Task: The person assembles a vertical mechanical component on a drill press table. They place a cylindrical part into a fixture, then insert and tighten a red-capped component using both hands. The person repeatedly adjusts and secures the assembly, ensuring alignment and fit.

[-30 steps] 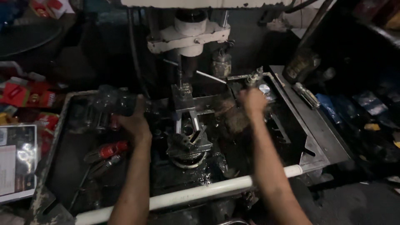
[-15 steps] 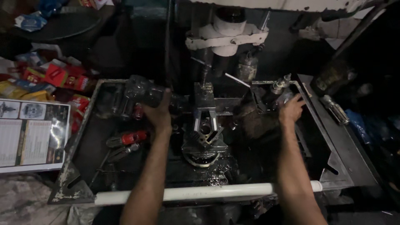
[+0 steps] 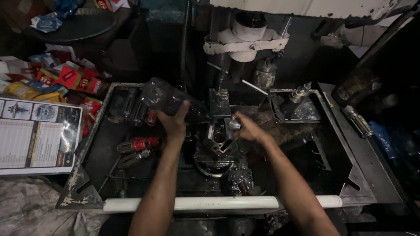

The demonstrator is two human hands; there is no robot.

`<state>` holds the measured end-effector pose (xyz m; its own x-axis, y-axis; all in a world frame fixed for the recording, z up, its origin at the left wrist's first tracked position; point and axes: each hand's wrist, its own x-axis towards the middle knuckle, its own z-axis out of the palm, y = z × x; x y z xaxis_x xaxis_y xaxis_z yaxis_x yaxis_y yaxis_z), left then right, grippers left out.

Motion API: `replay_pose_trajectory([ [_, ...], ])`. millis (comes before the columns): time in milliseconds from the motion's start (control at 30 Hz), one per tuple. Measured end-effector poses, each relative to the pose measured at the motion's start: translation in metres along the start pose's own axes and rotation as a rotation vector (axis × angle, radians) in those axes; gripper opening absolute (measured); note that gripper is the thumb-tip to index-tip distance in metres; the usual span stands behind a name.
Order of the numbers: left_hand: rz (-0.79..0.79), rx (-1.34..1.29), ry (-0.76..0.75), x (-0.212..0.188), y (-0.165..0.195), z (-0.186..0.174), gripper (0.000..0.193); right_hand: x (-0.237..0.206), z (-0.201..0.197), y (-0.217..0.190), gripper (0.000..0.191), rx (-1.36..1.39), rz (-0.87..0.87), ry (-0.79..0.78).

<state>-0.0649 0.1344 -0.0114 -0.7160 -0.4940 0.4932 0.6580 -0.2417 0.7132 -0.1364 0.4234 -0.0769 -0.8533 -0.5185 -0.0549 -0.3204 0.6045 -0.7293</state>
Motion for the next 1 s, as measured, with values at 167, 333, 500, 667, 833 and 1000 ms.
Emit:
replay_pose_trajectory([
  [167,0.04,0.035,0.019,-0.002,0.01,0.002,0.038,-0.004,0.005,-0.011,0.077,0.066,-0.003,0.008],
  [333,0.058,0.002,-0.041,0.0,0.011,0.0,0.037,-0.005,0.01,-0.031,0.05,0.089,0.084,0.034],
  [500,0.031,-0.023,-0.032,-0.002,0.011,0.003,0.042,-0.003,0.012,-0.034,0.029,0.055,0.192,0.055],
  [667,0.025,-0.013,0.028,-0.003,0.012,0.005,0.05,0.004,0.02,-0.023,0.041,-0.025,-0.046,0.086],
  [833,0.025,-0.015,-0.064,-0.003,0.012,0.005,0.036,0.007,0.025,-0.02,0.04,0.009,0.115,0.064],
  [1000,0.046,-0.015,-0.028,-0.005,0.009,0.006,0.041,0.006,0.028,-0.024,0.045,0.066,0.06,0.118],
])
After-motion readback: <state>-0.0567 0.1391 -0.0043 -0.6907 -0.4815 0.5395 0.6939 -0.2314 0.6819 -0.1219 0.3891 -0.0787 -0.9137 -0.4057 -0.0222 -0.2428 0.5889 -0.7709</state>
